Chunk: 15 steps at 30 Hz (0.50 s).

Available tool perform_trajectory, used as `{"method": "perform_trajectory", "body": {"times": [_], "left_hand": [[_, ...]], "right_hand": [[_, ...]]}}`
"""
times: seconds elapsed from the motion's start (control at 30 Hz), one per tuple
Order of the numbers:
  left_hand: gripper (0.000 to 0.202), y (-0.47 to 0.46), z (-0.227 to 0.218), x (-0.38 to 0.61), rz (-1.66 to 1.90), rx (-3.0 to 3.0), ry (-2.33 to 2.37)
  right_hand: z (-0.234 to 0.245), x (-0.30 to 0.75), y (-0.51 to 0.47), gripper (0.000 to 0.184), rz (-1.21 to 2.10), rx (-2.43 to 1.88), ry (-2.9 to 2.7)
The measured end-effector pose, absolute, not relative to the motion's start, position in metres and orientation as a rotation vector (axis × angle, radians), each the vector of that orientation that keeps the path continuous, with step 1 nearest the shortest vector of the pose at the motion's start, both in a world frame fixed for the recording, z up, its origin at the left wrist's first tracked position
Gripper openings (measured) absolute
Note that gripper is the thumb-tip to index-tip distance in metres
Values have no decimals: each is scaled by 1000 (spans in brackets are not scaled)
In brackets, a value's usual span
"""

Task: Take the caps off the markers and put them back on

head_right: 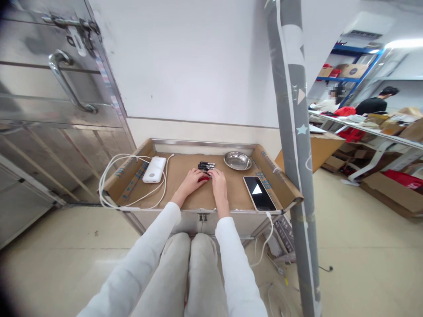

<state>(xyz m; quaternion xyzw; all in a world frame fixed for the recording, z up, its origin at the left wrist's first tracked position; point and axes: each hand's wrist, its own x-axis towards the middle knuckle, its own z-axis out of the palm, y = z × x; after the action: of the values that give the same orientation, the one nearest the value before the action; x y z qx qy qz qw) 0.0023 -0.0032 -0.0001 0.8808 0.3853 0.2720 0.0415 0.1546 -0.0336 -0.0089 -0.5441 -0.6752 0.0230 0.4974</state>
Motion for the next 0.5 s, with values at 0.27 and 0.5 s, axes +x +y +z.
{"method": "perform_trajectory", "body": {"times": [0.27,0.5], "left_hand": [[27,3,-9,1,1001,2614,1125],[26,2,-6,1,1084,2620,1115]], "right_hand": [[-4,156,-40,34,15,-1557,-1529],[-2,158,-40,32,-157,-1795,-1503]]}}
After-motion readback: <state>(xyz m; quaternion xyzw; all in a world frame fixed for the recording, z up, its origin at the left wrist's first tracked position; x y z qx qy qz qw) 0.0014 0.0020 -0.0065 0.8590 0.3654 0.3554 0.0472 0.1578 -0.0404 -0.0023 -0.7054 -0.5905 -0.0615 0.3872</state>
